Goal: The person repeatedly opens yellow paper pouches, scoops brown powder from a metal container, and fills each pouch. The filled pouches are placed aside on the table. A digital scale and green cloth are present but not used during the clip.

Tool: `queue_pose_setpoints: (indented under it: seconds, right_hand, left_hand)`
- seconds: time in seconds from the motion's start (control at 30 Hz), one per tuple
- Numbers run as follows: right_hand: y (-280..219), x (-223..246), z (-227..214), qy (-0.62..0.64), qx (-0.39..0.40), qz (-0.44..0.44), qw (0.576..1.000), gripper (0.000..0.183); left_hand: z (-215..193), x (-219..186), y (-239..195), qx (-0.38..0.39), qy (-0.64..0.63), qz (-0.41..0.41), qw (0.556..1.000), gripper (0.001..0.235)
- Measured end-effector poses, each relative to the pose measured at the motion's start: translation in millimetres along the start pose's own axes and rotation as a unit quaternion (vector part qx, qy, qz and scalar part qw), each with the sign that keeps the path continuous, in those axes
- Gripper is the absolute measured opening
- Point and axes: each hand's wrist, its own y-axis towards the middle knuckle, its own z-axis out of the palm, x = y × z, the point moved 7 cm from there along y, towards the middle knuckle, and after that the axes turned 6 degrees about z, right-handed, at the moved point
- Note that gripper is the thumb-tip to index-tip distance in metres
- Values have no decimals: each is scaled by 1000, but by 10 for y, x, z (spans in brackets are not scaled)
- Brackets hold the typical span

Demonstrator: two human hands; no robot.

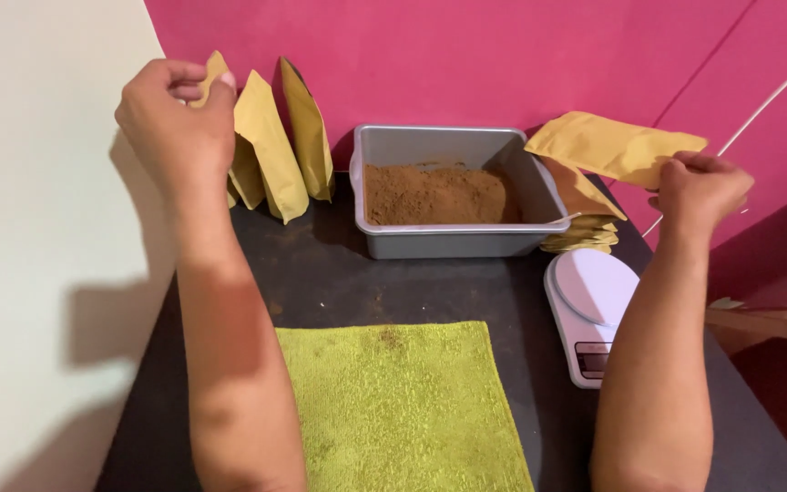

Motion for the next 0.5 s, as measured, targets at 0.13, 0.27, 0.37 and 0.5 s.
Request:
queue_pose_setpoints:
  seconds: [0.13, 0.27, 0.37, 0.5]
  right_hand:
    - [66, -82, -17, 53, -38, -22, 998, 15]
    - [75, -137, 23, 83, 1, 19, 996, 25]
    - [-72, 3, -3, 89, 20, 31, 995, 37]
    - [-203, -72, 165, -39, 108, 154, 981, 61]
  left_hand:
    - [44, 292, -25, 23, 157, -21, 987, 25]
    - [71, 299, -102, 152, 165, -124, 967, 28]
    - [77, 265, -188, 199, 153, -219, 943, 25]
    - [226, 337, -245, 246, 169, -235, 925, 17]
